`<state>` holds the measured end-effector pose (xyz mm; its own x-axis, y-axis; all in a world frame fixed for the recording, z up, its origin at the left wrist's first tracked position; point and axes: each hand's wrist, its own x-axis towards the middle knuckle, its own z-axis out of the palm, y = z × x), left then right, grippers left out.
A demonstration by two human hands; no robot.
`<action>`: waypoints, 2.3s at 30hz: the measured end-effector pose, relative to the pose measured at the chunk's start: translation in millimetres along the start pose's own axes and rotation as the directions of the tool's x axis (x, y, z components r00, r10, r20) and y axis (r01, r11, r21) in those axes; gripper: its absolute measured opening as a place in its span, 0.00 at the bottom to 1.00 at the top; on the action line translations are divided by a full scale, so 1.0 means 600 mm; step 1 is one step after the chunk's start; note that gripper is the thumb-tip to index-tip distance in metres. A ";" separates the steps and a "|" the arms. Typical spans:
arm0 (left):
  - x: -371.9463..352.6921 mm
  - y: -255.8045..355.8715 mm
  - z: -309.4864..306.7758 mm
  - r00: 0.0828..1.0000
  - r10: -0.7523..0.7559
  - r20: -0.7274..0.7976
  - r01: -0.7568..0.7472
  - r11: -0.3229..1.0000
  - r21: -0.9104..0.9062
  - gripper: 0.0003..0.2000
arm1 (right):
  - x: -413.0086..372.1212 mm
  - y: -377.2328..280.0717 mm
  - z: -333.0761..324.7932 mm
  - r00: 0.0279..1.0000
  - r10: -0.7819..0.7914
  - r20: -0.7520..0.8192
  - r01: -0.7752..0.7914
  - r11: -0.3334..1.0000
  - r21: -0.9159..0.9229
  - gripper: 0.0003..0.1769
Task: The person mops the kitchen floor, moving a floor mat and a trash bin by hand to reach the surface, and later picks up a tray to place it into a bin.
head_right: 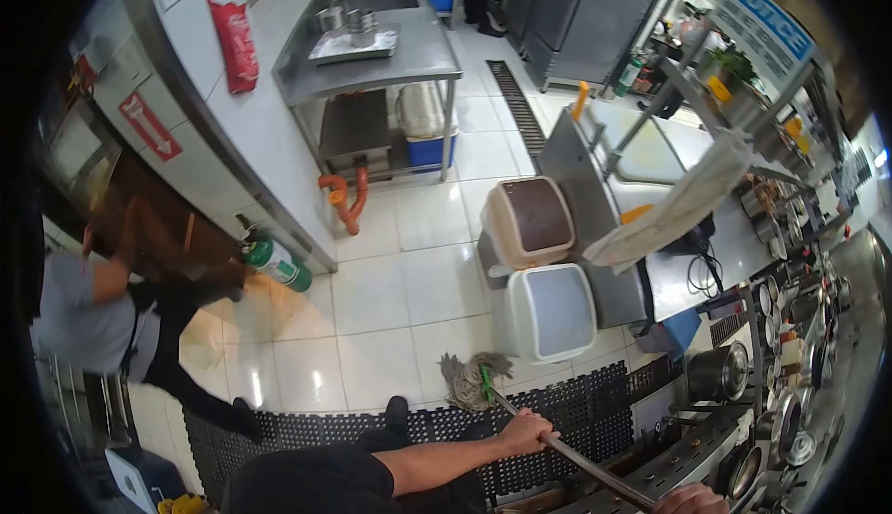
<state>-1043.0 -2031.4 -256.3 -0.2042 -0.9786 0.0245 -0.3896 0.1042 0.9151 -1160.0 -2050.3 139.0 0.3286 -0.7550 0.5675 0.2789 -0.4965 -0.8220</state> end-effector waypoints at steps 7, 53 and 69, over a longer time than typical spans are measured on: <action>-0.120 -0.158 -0.214 0.893 -0.166 -0.419 0.210 0.976 0.061 0.04 | 0.061 0.113 0.227 0.976 0.017 0.218 -0.076 0.961 0.267 0.22; 1.239 -0.519 -1.190 0.990 -0.078 0.117 0.009 0.863 0.505 0.18 | 1.049 1.163 0.240 0.936 0.044 -0.348 -0.049 0.999 -0.006 0.17; 1.727 -0.772 -1.442 0.873 -0.486 -0.043 0.351 0.564 0.748 0.54 | 1.458 1.620 0.120 0.940 0.268 -0.209 -0.284 0.958 -0.047 0.14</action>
<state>-297.1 -3247.1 -306.6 0.0495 -0.9124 -0.4064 -0.9628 -0.1518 0.2236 -536.3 -3162.5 -160.2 0.1950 -0.9327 0.3033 0.1311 -0.2817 -0.9505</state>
